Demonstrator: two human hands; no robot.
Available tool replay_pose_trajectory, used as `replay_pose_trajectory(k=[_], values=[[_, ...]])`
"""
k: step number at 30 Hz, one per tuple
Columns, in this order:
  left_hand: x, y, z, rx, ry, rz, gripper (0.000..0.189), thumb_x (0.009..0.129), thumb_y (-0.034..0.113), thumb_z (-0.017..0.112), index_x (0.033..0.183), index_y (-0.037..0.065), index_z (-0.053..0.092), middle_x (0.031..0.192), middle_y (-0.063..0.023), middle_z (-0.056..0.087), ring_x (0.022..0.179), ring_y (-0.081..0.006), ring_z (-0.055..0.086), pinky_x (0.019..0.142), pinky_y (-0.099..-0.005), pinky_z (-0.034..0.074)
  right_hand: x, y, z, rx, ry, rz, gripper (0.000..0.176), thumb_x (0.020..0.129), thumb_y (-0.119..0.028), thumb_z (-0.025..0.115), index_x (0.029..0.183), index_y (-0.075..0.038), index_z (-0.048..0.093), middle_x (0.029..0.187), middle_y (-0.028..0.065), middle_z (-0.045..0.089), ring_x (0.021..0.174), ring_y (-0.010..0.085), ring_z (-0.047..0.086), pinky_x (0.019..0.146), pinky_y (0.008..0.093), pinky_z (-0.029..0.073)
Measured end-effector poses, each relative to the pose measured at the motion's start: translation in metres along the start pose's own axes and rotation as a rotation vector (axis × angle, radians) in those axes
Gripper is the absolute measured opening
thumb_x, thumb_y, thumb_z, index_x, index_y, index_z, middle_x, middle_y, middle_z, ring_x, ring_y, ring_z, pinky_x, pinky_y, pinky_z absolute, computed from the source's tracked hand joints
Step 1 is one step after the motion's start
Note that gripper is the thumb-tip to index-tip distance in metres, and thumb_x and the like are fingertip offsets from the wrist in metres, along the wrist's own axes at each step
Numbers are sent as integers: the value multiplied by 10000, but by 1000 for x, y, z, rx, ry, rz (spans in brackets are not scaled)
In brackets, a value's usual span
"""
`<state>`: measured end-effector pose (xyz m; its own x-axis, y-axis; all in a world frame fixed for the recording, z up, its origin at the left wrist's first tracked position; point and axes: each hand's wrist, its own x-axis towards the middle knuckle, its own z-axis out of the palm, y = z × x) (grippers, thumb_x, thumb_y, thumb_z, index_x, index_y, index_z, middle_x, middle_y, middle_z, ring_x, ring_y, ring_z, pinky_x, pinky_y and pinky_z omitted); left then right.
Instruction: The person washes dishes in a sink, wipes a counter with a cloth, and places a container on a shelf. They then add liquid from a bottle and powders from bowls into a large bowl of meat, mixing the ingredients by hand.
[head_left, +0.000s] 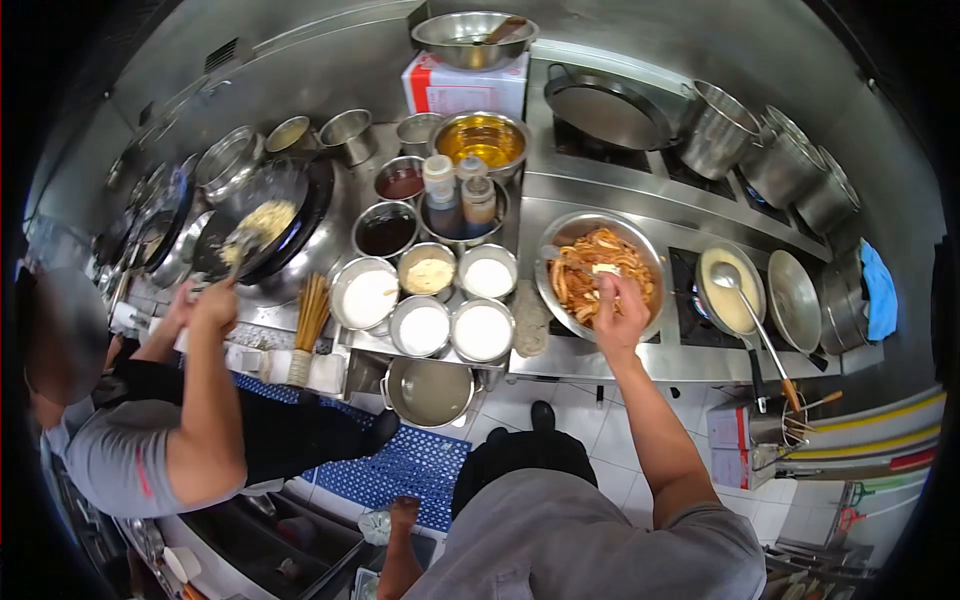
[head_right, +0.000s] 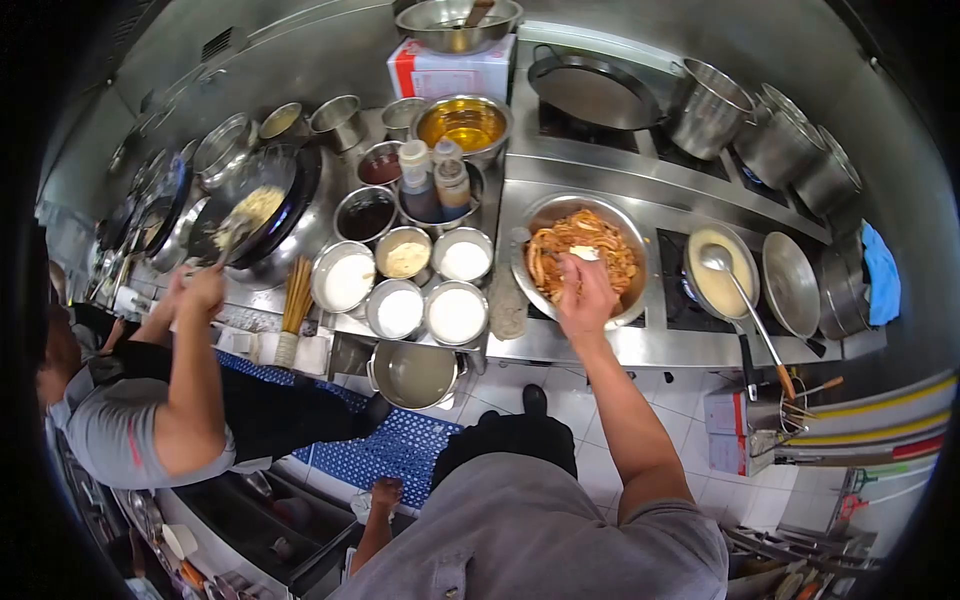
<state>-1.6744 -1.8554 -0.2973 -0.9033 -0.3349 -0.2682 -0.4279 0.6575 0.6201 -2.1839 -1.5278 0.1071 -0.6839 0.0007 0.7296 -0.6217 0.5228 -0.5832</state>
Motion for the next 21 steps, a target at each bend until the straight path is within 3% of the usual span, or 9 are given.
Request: replay_pose_trajectory(k=[1, 2, 3, 5, 7, 9, 13, 16, 21], values=[[-3, 13, -15, 297, 7, 209, 120, 646, 136, 609, 755, 182, 593, 660, -78, 568, 620, -335, 609, 518, -468, 478, -3, -10, 18, 74, -13, 74, 118, 935, -81, 596, 981, -19, 685, 850, 153, 663, 762, 308, 617, 713, 368, 492], [3, 7, -8, -88, -143, -180, 128, 692, 165, 634, 818, 178, 651, 746, -105, 654, 706, -337, 664, 588, -436, 525, -6, -18, 37, 115, -75, 100, 115, 929, -84, 597, 975, -28, 686, 842, 154, 660, 759, 320, 615, 719, 382, 495], [7, 0, -5, -107, -131, -266, 76, 750, 220, 622, 786, 162, 654, 731, -97, 659, 692, -287, 667, 589, -410, 524, -11, -22, 56, 150, -131, 128, 113, 924, -88, 598, 969, -36, 687, 834, 156, 657, 756, 332, 613, 724, 396, 499], [11, 31, -7, -137, -125, -419, 253, 866, 330, 596, 724, 130, 660, 701, -80, 670, 664, -187, 674, 590, -358, 521, -29, 0, 106, 94, -150, -68, 110, 902, -85, 602, 961, -41, 683, 835, 174, 656, 759, 366, 611, 741, 442, 503], [17, 89, -30, -70, -87, -395, 286, 817, 341, 725, 964, 97, 701, 952, -142, 724, 862, -304, 711, 753, -376, 548, -44, 16, 138, 47, -280, 70, 122, 884, -102, 607, 948, -37, 687, 865, 198, 658, 804, 380, 613, 753, 477, 499], [35, 138, -41, -189, -78, -269, 301, 830, 333, 726, 987, 78, 694, 946, -140, 726, 868, -299, 712, 763, -378, 545, -60, 27, 155, 77, -343, 258, 145, 880, -110, 623, 977, -43, 708, 867, 182, 665, 836, 359, 622, 784, 457, 500], [73, 263, -87, -255, -102, -70, 285, 867, 275, 718, 1002, 29, 671, 906, -118, 727, 820, -229, 704, 757, -347, 539, -66, 16, 125, -8, -523, 157, 253, 860, -207, 670, 1050, -42, 700, 887, 165, 662, 892, 365, 600, 811, 467, 483], [109, 374, -129, -571, -156, 72, 181, 911, 152, 670, 1006, -2, 655, 870, -68, 695, 777, -132, 642, 734, -290, 518, -65, -3, 64, -7, -472, 183, 391, 876, -288, 684, 1179, -49, 620, 897, 139, 656, 912, 341, 604, 867, 442, 476], [183, 533, -192, -528, 27, 404, 201, 915, 136, 672, 1060, -3, 665, 830, -54, 677, 736, -109, 608, 704, -282, 503, -108, 12, -38, 158, -349, 692, 235, 908, -197, 658, 1087, -45, 641, 880, 137, 682, 791, 247, 666, 729, 364, 531]])
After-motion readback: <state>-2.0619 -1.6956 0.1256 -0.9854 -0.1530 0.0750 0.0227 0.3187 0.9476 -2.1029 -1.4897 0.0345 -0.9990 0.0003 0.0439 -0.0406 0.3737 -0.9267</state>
